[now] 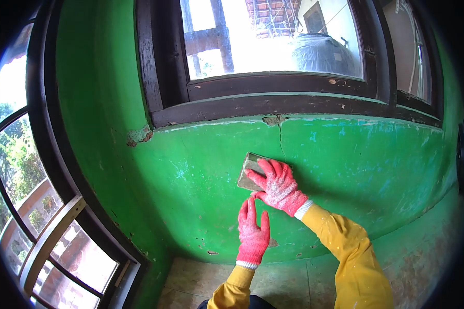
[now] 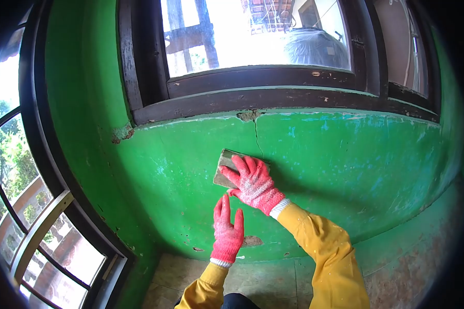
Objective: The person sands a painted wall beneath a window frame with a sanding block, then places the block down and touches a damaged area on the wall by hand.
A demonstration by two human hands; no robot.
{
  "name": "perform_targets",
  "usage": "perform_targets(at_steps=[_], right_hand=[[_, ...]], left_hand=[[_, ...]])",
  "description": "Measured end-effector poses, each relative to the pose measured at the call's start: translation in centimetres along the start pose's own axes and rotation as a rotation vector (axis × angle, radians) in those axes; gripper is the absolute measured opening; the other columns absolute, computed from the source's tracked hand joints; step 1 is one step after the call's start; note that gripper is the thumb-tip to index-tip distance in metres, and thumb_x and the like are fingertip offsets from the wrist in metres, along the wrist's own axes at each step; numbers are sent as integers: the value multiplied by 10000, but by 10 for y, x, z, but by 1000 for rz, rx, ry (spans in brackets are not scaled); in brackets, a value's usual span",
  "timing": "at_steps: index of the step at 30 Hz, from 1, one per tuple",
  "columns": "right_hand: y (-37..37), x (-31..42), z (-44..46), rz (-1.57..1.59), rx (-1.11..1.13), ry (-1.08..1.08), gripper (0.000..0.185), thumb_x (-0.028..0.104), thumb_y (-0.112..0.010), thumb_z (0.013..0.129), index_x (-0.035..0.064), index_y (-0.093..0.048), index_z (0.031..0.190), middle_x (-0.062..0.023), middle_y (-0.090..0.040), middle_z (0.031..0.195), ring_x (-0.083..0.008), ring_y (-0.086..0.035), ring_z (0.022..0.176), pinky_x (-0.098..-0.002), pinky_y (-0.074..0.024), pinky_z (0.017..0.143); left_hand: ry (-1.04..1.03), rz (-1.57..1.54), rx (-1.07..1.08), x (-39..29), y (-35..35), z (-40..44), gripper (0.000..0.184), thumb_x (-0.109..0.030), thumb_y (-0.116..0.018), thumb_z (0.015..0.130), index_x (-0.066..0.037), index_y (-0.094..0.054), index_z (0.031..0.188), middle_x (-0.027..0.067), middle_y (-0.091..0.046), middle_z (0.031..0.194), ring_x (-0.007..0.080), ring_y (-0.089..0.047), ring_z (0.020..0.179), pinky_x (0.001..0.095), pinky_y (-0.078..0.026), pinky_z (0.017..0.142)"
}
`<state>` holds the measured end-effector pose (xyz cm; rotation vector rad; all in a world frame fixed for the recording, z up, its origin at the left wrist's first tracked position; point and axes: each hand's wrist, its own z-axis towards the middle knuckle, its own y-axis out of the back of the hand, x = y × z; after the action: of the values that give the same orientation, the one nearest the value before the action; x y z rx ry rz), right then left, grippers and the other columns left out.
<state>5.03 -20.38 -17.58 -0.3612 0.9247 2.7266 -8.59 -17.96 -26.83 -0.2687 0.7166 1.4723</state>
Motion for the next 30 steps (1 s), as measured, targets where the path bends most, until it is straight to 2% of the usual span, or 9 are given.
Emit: perform_targets(at_steps=[4, 5, 6, 9, 12, 15, 19, 26, 30], right_hand=[[14, -14, 14, -63, 92, -38, 670, 320, -747, 791, 228, -525, 1416, -72, -482, 1363, -289, -498, 1218, -476, -488, 912], [21, -23, 19, 121, 152, -107, 647, 266, -727, 806, 186, -528, 1417, -91, -522, 1325, -301, -520, 1192, -467, -485, 928], [28, -31, 24, 306, 210, -176, 624, 213, -708, 822, 144, -531, 1417, -109, -562, 1287, -314, -542, 1166, -458, -482, 944], [64, -62, 43, 159, -152, 26, 610, 110, -681, 814, 93, -530, 1405, -134, -589, 1258, -339, -560, 1147, -474, -468, 995], [90, -116, 71, -32, -314, 78, 600, 151, -675, 824, 78, -523, 1400, -122, -569, 1309, -335, -526, 1197, -476, -416, 1065], [93, -166, 82, -257, -316, -71, 564, 249, -657, 875, 85, -525, 1398, -126, -546, 1378, -334, -466, 1295, -482, -312, 1151], [75, -195, 79, -299, -328, -147, 536, 272, -662, 881, 86, -548, 1371, -112, -575, 1332, -308, -493, 1267, -475, -331, 1139], [70, -192, 74, -253, -384, -144, 488, 266, -675, 864, 79, -593, 1308, -99, -620, 1243, -286, -552, 1173, -459, -375, 1110], [72, -189, 74, -221, -386, -155, 454, 239, -672, 859, 75, -602, 1276, -98, -633, 1184, -294, -565, 1129, -458, -387, 1101]], left_hand=[[75, -31, -131, -10, -53, 26, 671, -154, -577, 987, 27, -242, 1539, 364, -272, 1494, 487, -352, 1367, 488, -301, 1144], [107, -45, -119, -14, -62, 28, 726, -178, -562, 1003, 45, -140, 1551, 430, -120, 1519, 536, -257, 1403, 518, -242, 1164], [104, -54, -123, -18, -73, 30, 726, -178, -562, 1003, 45, -140, 1551, 430, -120, 1519, 536, -257, 1403, 518, -242, 1164], [180, 8, -270, -27, -96, 45, 932, -318, -641, 966, 40, -11, 1553, 464, 23, 1525, 582, -127, 1430, 573, -188, 1168], [292, 97, -360, -45, -101, 76, 1030, -413, -695, 914, 21, -21, 1560, 460, 10, 1525, 590, -139, 1423, 590, -191, 1163], [114, 217, -473, -56, -91, 126, 1069, -433, -757, 832, -5, -102, 1560, 455, -111, 1509, 585, -240, 1382, 604, -243, 1134], [-129, 346, -552, -87, -59, 193, 944, -380, -796, 764, -103, -314, 1526, 384, -286, 1483, 533, -378, 1303, 590, -340, 1058], [-338, 325, -344, 29, -110, 42, 937, -349, -853, 677, -126, -391, 1461, 425, -350, 1387, 557, -446, 1202, 638, -399, 943], [-324, 390, -376, -21, -81, 103, 937, -377, -845, 689, -117, -394, 1468, 400, -374, 1376, 547, -439, 1217, 617, -393, 978]])
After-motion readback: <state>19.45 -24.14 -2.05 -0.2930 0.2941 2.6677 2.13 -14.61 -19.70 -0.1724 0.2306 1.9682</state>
